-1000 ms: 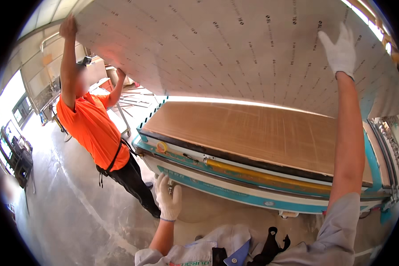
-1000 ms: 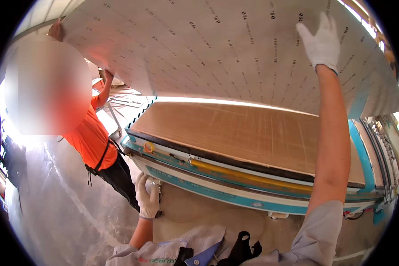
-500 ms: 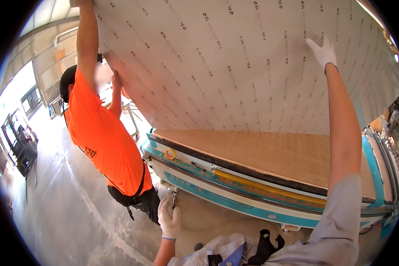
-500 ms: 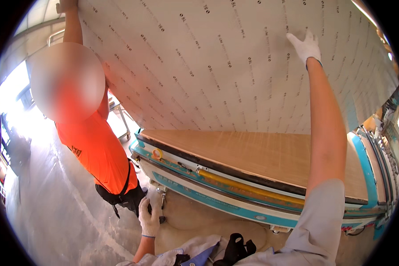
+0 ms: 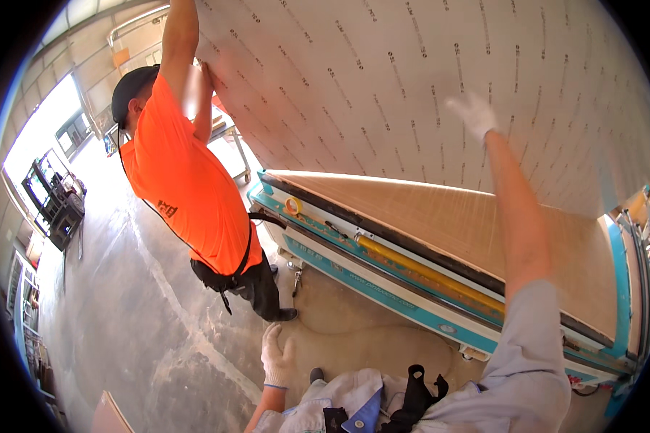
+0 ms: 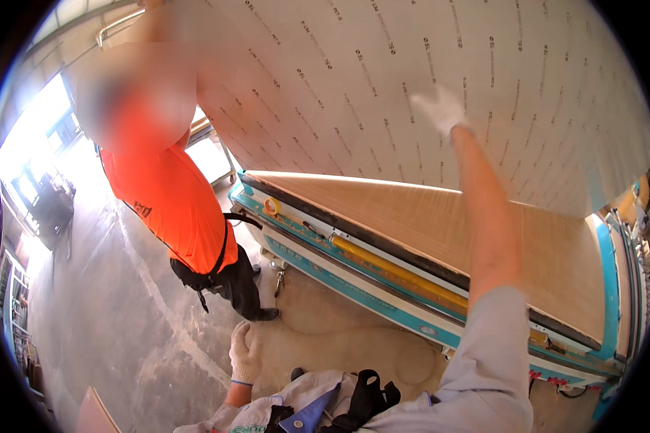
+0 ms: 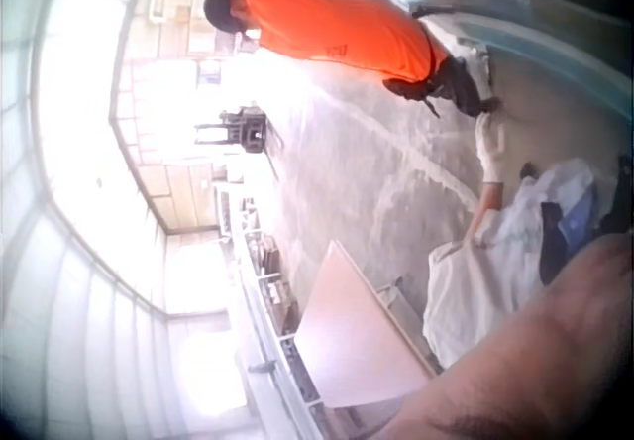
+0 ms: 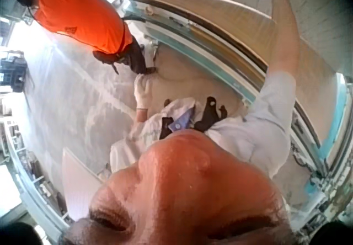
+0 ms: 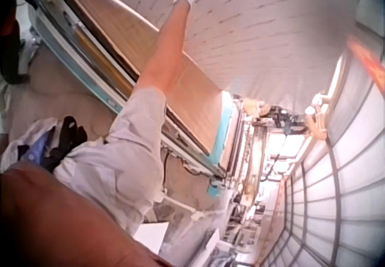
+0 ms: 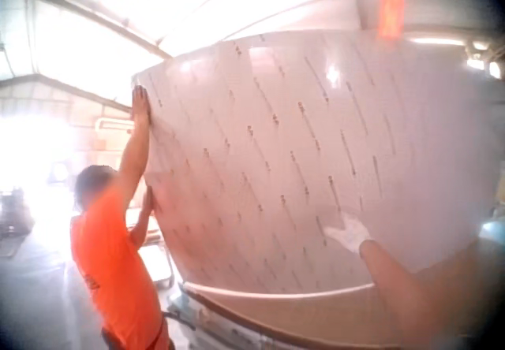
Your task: The person and a colleague lift, position, and align large white panels on a workbench. They adjust the panels' placement and orientation, ensuring they are properly aligned on the surface.
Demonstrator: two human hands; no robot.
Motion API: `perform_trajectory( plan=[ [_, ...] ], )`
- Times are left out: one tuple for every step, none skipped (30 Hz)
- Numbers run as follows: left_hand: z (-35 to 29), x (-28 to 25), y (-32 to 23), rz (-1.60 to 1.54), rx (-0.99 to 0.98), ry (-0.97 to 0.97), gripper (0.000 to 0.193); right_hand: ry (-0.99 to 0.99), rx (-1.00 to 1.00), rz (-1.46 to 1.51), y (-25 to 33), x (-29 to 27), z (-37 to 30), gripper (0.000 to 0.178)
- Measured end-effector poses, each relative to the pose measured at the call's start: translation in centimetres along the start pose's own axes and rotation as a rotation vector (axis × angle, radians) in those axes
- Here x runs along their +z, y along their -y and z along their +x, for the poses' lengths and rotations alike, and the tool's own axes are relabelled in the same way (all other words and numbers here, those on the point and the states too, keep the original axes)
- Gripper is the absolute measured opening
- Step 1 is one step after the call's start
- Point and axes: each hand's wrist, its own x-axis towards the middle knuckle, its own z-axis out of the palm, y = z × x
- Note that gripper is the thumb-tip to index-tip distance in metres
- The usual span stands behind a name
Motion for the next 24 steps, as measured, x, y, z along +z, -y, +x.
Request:
perform_trajectory(
  plan=[
    [-0.1,-1.0,0.0,0.004,-0.009,0.011,0.045,0.084,-0.006,0.031,1.7,2.0,-3.7,0.097],
    [-0.1,-1.8,-0.2,0.002,-0.017,0.02,0.046,0.17,-0.026,0.149,2.1,4.4,-6.5,0.097],
    [0.1,-2.3,-0.4,-0.011,-0.02,0.035,0.046,0.199,0.011,0.162,0.7,8.0,-8.9,0.096],
    [0.3,-3.3,-0.3,-0.009,-0.033,0.035,0.046,0.285,-0.009,0.175,1.5,10.4,-12.1,0.096],
    [0.7,-3.8,-0.1,-0.02,-0.035,0.04,0.046,0.392,0.02,0.242,1.4,12.6,-15.2,0.095],
    [0.8,-4.5,0.2,-0.024,-0.044,0.039,0.046,0.506,0.043,0.316,1.9,14.6,-18.1,0.095],
    [0.8,-5.6,0.6,-0.014,-0.051,0.03,0.046,0.551,0.044,0.326,3.7,16.1,-21.2,0.094],
    [0.8,-6.7,1.7,-0.001,-0.047,0.026,0.046,0.592,0.047,0.339,5.9,17.6,-24.1,0.094],
    [0.7,-7.9,2.9,0.012,-0.047,0.023,0.045,0.654,0.062,0.386,8.0,19.0,-26.3,0.093],
    [0.7,-9.2,4.1,0.02,-0.043,0.022,0.045,0.712,0.08,0.43,10.1,20.1,-28.3,0.092],
    [0.9,-10.4,5.9,0.007,-0.047,0.01,0.045,0.716,0.089,0.496,11.3,22.7,-30.2,0.091],
    [0.9,-11.8,7.4,-0.005,-0.058,-0.003,0.045,0.725,0.096,0.561,12.7,25.1,-31.9,0.091],
    [0.8,-13.5,9.1,-0.014,-0.074,-0.02,0.045,0.755,0.145,0.659,16.2,25.3,-33.5,0.089],
    [0.8,-15.2,10.7,-0.046,-0.098,-0.045,0.046,0.763,0.135,0.66,18.8,25.9,-34.9,0.089],
    [0.8,-17.0,12.3,-0.079,-0.121,-0.068,0.046,0.769,0.127,0.66,21.2,26.6,-36.2,0.089],
    [0.9,-19.0,14.1,-0.108,-0.143,-0.09,0.047,0.776,0.121,0.664,23.8,27.7,-37.7,0.088],
    [0.8,-20.9,15.6,-0.197,-0.182,-0.117,0.048,0.8,0.169,0.775,25.6,29.7,-40.0,0.09],
    [0.9,-22.8,17.2,-0.223,-0.202,-0.137,0.048,0.858,0.159,0.725,27.1,31.5,-41.9,0.088],
    [0.7,-24.8,19.0,-0.249,-0.235,-0.169,0.049,0.92,0.135,0.681,29.5,33.0,-43.9,0.087],
    [1.3,-26.2,20.2,-0.293,-0.255,-0.2,0.049,0.964,0.108,0.626,31.4,33.6,-45.2,0.086],
    [1.6,-28.0,21.1,-0.358,-0.29,-0.212,0.05,1.003,0.102,0.58,32.6,35.0,-47.4,0.086],
    [2.2,-29.5,22.3,-0.379,-0.29,-0.237,0.05,1.04,0.069,0.53,34.3,36.6,-49.0,0.085],
    [3.0,-30.6,23.7,-0.404,-0.28,-0.245,0.05,1.064,0.132,0.528,35.0,37.9,-50.9,0.086],
    [3.8,-31.4,24.9,-0.428,-0.273,-0.257,0.05,1.09,0.19,0.527,35.4,38.9,-52.5,0.087]
  ],
)
